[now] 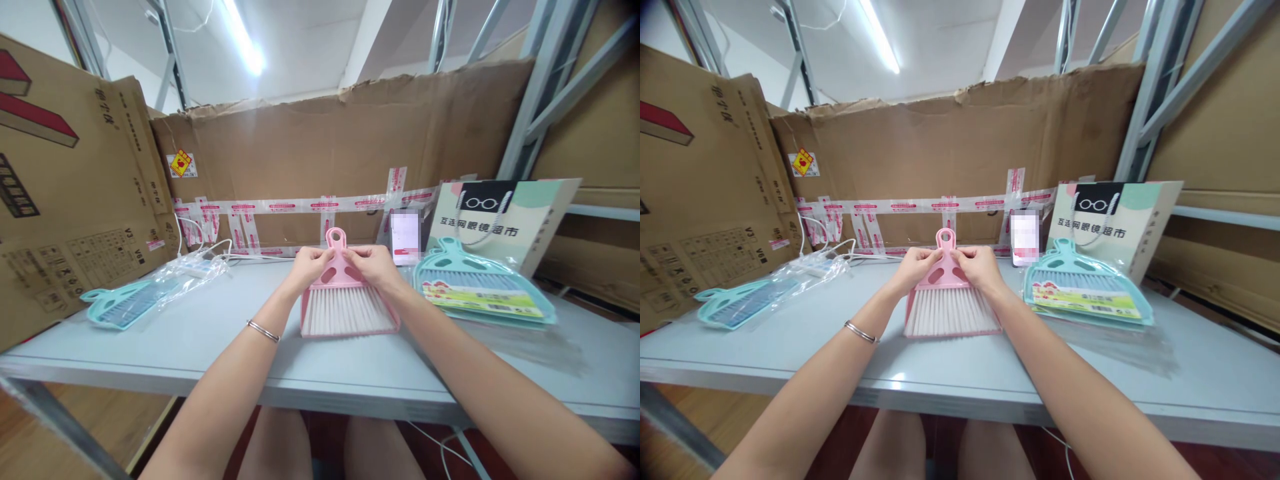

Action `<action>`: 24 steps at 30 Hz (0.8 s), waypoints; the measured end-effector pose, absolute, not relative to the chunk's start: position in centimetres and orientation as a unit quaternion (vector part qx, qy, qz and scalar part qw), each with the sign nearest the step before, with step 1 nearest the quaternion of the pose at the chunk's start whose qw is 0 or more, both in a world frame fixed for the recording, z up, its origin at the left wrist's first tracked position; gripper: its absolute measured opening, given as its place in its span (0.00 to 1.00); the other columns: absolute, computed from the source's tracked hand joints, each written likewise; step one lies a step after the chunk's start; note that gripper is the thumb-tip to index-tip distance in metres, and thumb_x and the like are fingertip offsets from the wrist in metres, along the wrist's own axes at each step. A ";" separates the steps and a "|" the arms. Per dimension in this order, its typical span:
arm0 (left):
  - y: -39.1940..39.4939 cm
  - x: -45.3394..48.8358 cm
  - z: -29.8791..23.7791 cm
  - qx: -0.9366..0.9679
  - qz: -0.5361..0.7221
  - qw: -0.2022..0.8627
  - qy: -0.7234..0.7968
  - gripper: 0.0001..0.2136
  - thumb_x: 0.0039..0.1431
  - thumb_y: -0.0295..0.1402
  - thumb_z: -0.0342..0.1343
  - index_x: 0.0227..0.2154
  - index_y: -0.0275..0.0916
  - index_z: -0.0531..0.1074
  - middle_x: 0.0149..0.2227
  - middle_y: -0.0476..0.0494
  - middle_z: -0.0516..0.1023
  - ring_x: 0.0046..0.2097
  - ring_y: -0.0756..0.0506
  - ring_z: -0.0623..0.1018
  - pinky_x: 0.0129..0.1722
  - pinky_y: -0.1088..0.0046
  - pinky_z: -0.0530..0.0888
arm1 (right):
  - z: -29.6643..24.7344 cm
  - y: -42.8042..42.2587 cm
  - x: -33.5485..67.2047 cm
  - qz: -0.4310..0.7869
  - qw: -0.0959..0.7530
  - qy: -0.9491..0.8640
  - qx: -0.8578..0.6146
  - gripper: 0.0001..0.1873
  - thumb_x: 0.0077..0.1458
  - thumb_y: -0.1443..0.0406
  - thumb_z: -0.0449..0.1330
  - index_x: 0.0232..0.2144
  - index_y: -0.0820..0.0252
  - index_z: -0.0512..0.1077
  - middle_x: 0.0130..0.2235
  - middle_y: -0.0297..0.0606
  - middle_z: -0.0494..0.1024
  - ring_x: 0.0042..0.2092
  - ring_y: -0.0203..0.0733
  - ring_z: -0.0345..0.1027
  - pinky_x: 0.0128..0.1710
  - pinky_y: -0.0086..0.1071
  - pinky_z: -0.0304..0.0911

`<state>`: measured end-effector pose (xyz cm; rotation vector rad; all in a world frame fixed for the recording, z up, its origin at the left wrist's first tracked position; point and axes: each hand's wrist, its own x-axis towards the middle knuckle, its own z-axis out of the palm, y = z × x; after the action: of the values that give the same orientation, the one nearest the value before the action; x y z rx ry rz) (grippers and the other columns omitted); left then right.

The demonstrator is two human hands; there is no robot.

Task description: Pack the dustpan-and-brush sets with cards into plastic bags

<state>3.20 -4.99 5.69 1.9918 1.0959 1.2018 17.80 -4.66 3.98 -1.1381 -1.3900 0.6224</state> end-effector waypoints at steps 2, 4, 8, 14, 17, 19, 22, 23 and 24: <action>-4.9 3.2 5.6 0.743 0.448 0.281 0.409 0.21 0.51 0.44 0.48 0.13 0.39 0.47 0.17 0.54 0.45 0.21 0.55 0.48 0.22 0.73 0.45 | 3.9 -4.6 17.8 0.254 0.579 -0.603 -0.487 0.14 0.43 0.59 0.62 0.29 0.64 0.79 0.33 0.40 0.80 0.35 0.45 0.72 0.36 0.36 0.67; -4.7 3.2 5.5 0.743 0.451 0.279 0.409 0.22 0.51 0.45 0.48 0.13 0.39 0.47 0.16 0.54 0.45 0.21 0.55 0.48 0.22 0.73 0.45 | 3.8 -4.5 17.9 0.246 0.577 -0.611 -0.483 0.14 0.43 0.58 0.61 0.29 0.63 0.79 0.32 0.39 0.80 0.35 0.45 0.72 0.36 0.36 0.67; -4.3 3.1 5.2 0.740 0.452 0.285 0.409 0.23 0.48 0.49 0.50 0.12 0.39 0.48 0.16 0.54 0.46 0.21 0.55 0.49 0.22 0.74 0.46 | 3.5 -4.2 17.9 0.251 0.565 -0.633 -0.466 0.14 0.44 0.58 0.60 0.27 0.63 0.78 0.30 0.37 0.79 0.33 0.42 0.71 0.36 0.35 0.67; -4.2 3.0 5.0 0.718 0.437 0.328 0.431 0.22 0.46 0.47 0.52 0.12 0.38 0.52 0.16 0.54 0.49 0.21 0.55 0.50 0.22 0.73 0.46 | 2.9 -3.9 17.9 0.273 0.552 -0.630 -0.473 0.19 0.42 0.53 0.61 0.26 0.65 0.78 0.25 0.36 0.76 0.27 0.38 0.68 0.27 0.32 0.67; -4.3 3.2 5.0 0.714 0.448 0.327 0.428 0.22 0.48 0.45 0.52 0.11 0.39 0.50 0.15 0.54 0.47 0.20 0.55 0.49 0.22 0.73 0.45 | 2.9 -4.0 17.8 0.278 0.565 -0.612 -0.479 0.19 0.41 0.54 0.62 0.27 0.66 0.78 0.25 0.36 0.76 0.26 0.37 0.67 0.27 0.33 0.67; -4.2 3.3 4.9 0.712 0.454 0.317 0.431 0.22 0.48 0.43 0.52 0.11 0.39 0.49 0.15 0.54 0.46 0.20 0.55 0.48 0.22 0.73 0.45 | 3.1 -4.1 17.7 0.283 0.567 -0.600 -0.488 0.17 0.40 0.56 0.63 0.27 0.66 0.78 0.24 0.36 0.76 0.25 0.37 0.67 0.27 0.34 0.67; -3.9 3.4 4.8 0.706 0.455 0.319 0.440 0.21 0.49 0.41 0.52 0.11 0.38 0.50 0.15 0.54 0.47 0.20 0.55 0.49 0.22 0.73 0.45 | 3.2 -4.1 17.5 0.279 0.569 -0.594 -0.495 0.16 0.41 0.58 0.63 0.27 0.66 0.78 0.23 0.37 0.76 0.24 0.38 0.67 0.26 0.33 0.66; -3.9 3.4 4.7 0.704 0.454 0.325 0.439 0.21 0.49 0.41 0.52 0.11 0.38 0.51 0.15 0.54 0.47 0.20 0.55 0.49 0.22 0.73 0.45 | 3.1 -4.1 17.5 0.275 0.570 -0.595 -0.495 0.16 0.41 0.58 0.62 0.27 0.66 0.78 0.23 0.37 0.76 0.24 0.38 0.68 0.26 0.33 0.66; -3.8 3.4 4.7 0.703 0.454 0.330 0.437 0.20 0.50 0.41 0.52 0.11 0.38 0.52 0.15 0.54 0.48 0.20 0.55 0.50 0.22 0.74 0.46 | 3.1 -4.0 17.5 0.268 0.571 -0.598 -0.495 0.15 0.42 0.58 0.62 0.27 0.66 0.78 0.23 0.37 0.76 0.25 0.39 0.68 0.25 0.33 0.66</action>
<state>3.38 -3.78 4.69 1.8391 1.1419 1.1873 17.49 -4.03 3.11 -1.1606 -1.4026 0.6284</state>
